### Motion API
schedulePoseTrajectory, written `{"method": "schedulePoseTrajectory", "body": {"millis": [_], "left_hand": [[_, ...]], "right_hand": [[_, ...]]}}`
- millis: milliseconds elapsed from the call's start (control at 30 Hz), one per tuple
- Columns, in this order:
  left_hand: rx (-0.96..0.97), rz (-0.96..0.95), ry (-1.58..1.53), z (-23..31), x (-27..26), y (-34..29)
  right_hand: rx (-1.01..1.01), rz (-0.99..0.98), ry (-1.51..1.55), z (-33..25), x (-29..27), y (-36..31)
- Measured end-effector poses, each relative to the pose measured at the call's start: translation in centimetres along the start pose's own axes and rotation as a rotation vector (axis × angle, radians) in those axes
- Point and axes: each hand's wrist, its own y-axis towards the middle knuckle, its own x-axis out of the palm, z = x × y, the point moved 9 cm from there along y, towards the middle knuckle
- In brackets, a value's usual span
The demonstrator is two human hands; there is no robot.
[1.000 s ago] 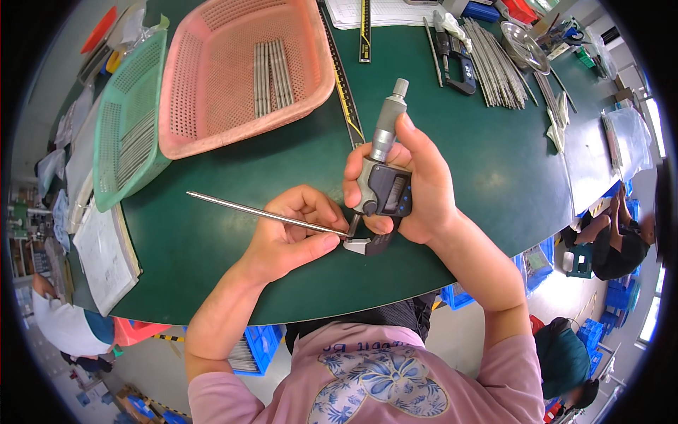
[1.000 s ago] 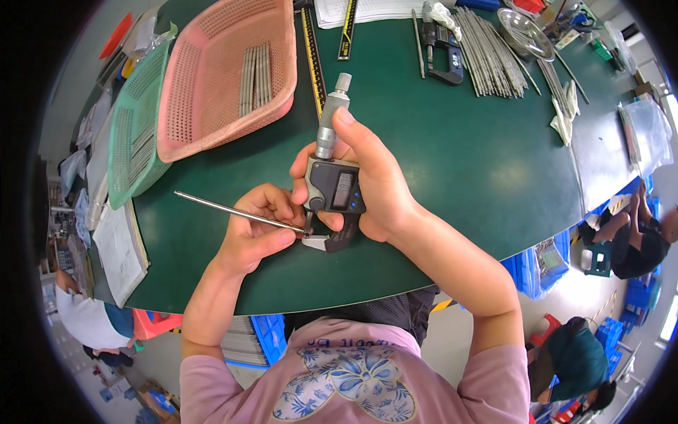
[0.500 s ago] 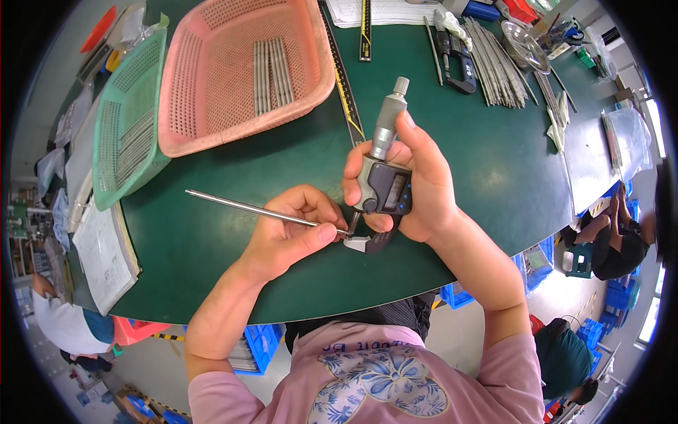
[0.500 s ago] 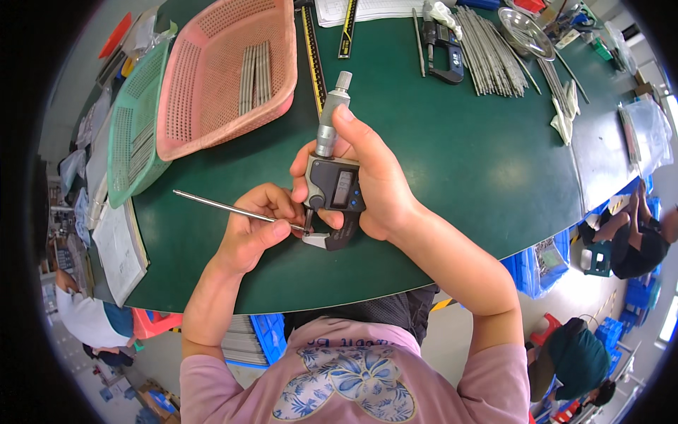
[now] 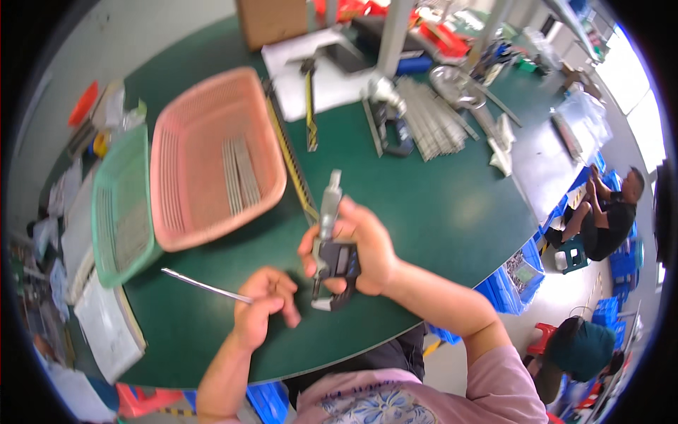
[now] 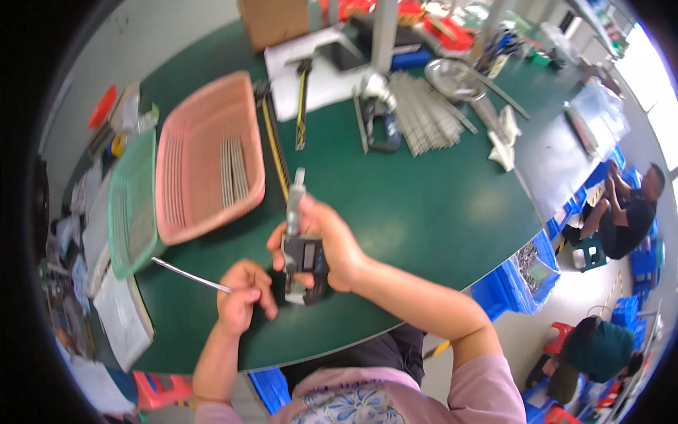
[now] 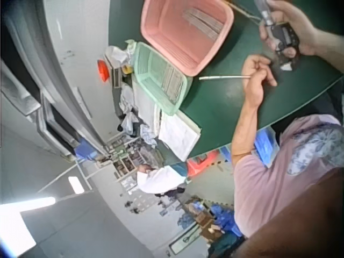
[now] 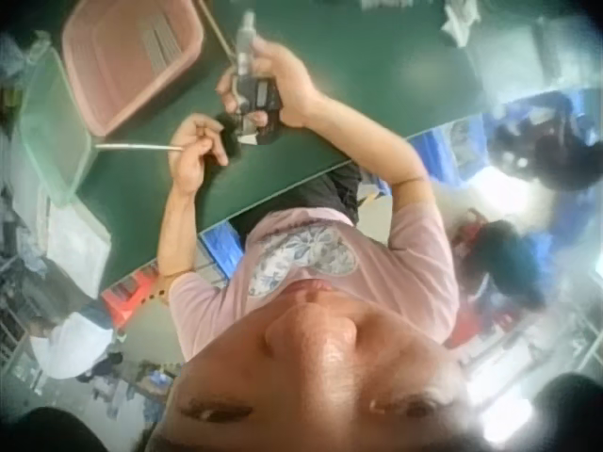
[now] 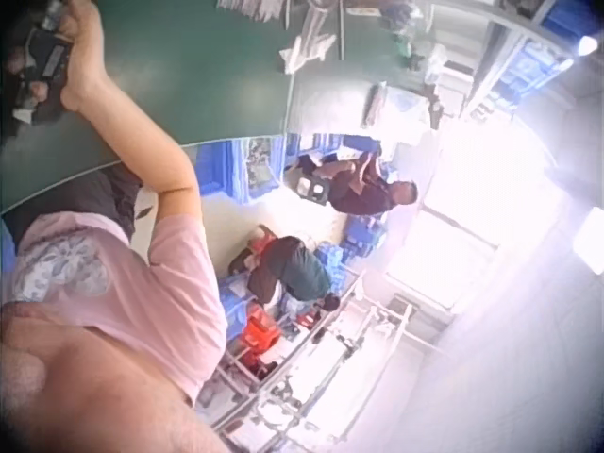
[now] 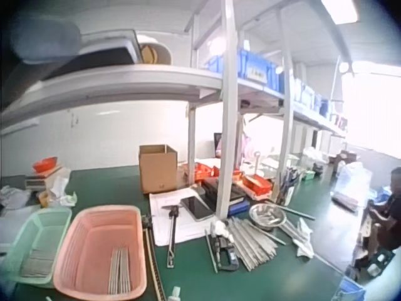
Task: The person repeatedly picks up thin metal rods from a green basket and measures their diameter using a digital caliper. After each measurement, the rod is placed into a pink basket. The process is repeated for multiple rods in a repetitive sequence.
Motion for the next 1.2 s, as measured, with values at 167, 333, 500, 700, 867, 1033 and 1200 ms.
{"method": "schedulePoseTrajectory", "body": {"millis": [167,333,500,700,867,1033,1200], "left_hand": [[-0.053,0.053,-0.016,0.8,0.4,-0.8],[0.012,-0.022,0.169,0.6,0.9,-1.0],[0.032,0.013,0.194,2.2,0.0,-1.0],[0.38,-0.134,-0.325,7.2,-1.2,-1.9],[0.292,0.206,-0.051,2.8,-0.7,0.1],[0.268,0.253,0.165,0.4,-1.1,-0.7],[0.372,0.238,0.13,2.3,0.2,-0.5]], "right_hand": [[-0.368,0.069,-0.147,-3.0,-0.5,-0.8],[-0.46,0.118,-0.147,-4.2,-1.4,-1.2],[-0.477,0.111,-0.184,-4.5,-0.9,-1.2],[-0.387,0.053,-0.023,-2.9,-0.6,0.1],[-0.203,-0.057,-0.039,0.4,0.9,-0.4],[-0.236,-0.113,-0.095,1.6,2.5,-0.9],[-0.217,-0.086,-0.154,1.6,1.7,-0.5]]}}
